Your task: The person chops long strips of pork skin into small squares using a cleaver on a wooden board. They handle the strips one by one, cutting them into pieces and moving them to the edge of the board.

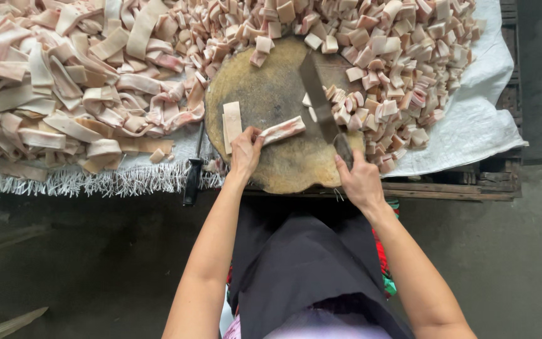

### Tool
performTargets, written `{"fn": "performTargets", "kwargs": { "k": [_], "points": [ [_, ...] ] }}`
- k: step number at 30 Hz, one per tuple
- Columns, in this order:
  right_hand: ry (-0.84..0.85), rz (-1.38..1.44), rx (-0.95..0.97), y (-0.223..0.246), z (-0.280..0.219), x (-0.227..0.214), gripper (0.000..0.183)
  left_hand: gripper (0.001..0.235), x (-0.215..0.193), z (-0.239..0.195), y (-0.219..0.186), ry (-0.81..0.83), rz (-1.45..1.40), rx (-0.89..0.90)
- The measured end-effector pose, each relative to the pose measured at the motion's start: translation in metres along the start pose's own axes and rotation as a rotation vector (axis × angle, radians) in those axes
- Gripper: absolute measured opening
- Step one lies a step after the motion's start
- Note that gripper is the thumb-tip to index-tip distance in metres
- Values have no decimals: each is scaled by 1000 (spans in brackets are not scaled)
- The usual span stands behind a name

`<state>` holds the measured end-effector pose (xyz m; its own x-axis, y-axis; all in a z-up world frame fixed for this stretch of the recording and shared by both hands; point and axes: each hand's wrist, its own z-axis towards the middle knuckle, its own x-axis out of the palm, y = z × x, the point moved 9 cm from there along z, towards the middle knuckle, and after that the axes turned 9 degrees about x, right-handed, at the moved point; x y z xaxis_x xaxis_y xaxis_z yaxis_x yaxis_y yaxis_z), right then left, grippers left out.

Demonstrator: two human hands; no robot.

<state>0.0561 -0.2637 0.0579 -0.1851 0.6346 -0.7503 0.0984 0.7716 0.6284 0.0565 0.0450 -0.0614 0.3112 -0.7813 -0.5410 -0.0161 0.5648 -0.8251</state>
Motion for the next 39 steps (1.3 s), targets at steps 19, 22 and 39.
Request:
{"fn": "performTargets", "kwargs": {
  "k": [19, 22, 39],
  "points": [
    [-59, 109, -118, 28, -19, -10, 32, 23, 23, -6, -1, 38, -132, -78],
    [-162, 262, -260, 54, -32, -31, 34, 23, 28, -7, -7, 31, -155, -79],
    [-136, 251, -252, 54, -33, -21, 36, 19, 35, -1, -25, 38, -165, -18]
  ]
}}
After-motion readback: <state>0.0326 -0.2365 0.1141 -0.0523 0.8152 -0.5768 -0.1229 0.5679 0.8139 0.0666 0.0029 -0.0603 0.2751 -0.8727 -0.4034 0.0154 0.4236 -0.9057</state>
